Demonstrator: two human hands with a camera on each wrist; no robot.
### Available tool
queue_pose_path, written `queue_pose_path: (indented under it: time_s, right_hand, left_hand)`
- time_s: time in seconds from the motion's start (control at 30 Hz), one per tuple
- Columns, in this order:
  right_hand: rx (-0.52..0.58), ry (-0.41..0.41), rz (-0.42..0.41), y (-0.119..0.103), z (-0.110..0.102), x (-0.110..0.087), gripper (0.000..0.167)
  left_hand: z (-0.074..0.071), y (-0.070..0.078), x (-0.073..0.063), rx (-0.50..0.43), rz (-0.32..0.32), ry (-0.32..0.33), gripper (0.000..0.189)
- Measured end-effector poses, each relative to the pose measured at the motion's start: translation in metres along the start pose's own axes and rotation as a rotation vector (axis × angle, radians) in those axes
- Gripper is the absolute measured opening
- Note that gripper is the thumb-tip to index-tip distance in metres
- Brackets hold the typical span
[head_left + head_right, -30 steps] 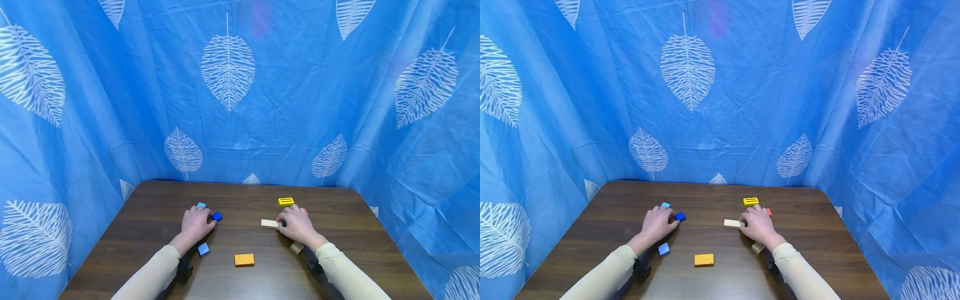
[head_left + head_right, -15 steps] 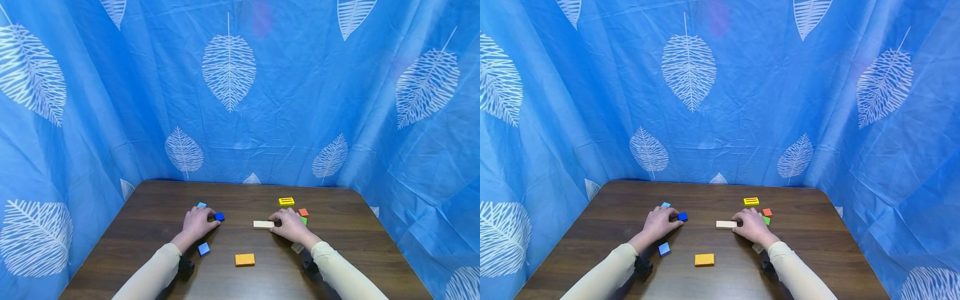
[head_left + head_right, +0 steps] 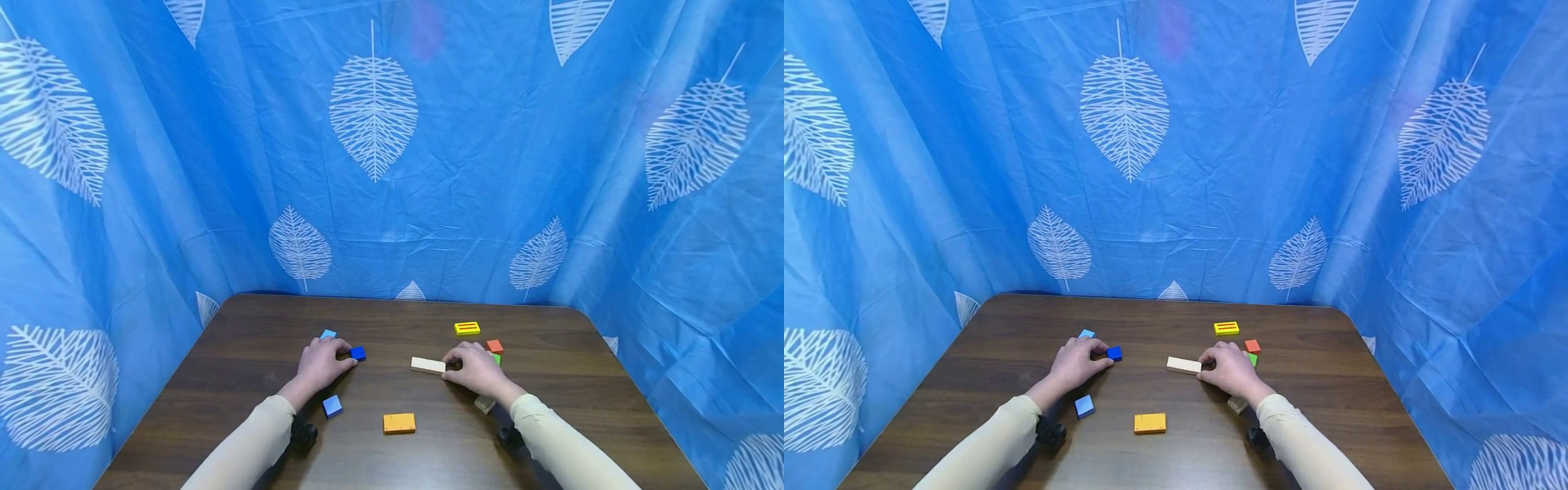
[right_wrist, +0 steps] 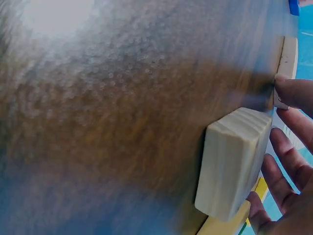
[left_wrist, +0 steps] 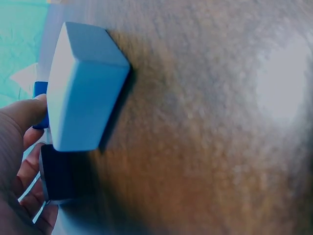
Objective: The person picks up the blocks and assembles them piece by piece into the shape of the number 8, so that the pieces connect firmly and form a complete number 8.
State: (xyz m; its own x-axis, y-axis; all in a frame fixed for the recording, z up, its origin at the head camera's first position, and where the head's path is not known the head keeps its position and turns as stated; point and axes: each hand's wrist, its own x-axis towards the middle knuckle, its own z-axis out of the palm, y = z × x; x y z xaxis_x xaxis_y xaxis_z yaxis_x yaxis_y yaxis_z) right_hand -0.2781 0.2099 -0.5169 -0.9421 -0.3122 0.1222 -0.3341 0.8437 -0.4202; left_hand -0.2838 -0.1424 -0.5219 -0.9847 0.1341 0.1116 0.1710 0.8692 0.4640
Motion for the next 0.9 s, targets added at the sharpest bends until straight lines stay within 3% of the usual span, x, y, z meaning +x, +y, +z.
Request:
queue_pose_path:
  time_s: [0.17,0.5,0.9]
  right_hand:
    - [-0.051,0.011,-0.016,-0.004,0.002,0.003,0.02]
    - [0.043,0.007,-0.03,-0.023,0.009,0.012,0.018]
    - [-0.021,-0.021,-0.027,-0.035,0.019,0.017,0.022]
  left_hand:
    - [-0.001,-0.001,0.001,-0.013,0.002,-0.013,0.03]
    - [-0.001,0.0,0.001,-0.011,-0.022,-0.023,0.031]
    - [-0.002,0.0,-0.001,-0.001,0.008,-0.011,0.029]
